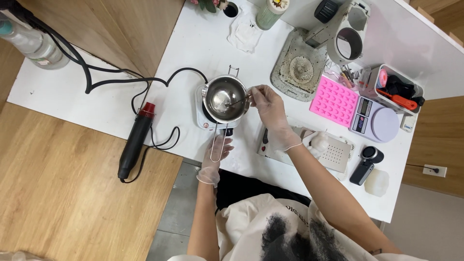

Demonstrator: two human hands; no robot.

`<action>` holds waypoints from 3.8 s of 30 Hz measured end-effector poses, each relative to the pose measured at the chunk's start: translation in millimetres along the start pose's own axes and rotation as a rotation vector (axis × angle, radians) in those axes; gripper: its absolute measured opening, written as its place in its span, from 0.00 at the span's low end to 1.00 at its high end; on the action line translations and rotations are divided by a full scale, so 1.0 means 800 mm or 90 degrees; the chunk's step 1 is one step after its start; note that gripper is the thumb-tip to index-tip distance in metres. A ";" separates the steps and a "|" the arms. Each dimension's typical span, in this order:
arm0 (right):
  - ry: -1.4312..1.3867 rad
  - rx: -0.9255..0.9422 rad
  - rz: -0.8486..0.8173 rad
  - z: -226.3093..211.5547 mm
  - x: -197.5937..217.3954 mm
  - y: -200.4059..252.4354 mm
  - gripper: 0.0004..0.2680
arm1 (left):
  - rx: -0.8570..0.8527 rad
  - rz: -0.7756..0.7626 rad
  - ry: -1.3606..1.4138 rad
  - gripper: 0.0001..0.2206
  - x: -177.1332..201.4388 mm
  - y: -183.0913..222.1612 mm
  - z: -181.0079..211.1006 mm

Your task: Decorating silicone candle molds with small wax pieces and melted wax.

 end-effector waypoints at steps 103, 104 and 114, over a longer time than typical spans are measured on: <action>0.232 0.184 0.130 -0.168 0.147 0.057 0.07 | -0.306 -0.051 -0.563 0.15 -0.197 0.087 0.251; 0.249 0.211 0.162 -0.172 0.159 0.059 0.07 | -0.318 -0.065 -0.578 0.15 -0.212 0.088 0.255; 0.162 0.220 0.194 -0.161 0.279 0.050 0.08 | -0.288 -0.097 -0.707 0.16 -0.341 0.056 0.273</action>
Point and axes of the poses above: each hand's wrist, its own y-axis away from the middle knuckle, its own x-axis out of the back of the hand, z = x × y, the point moved 3 cm from there along -y, towards the middle knuckle, and after that the axes turned 1 degree about -y, right-handed, at the moved point
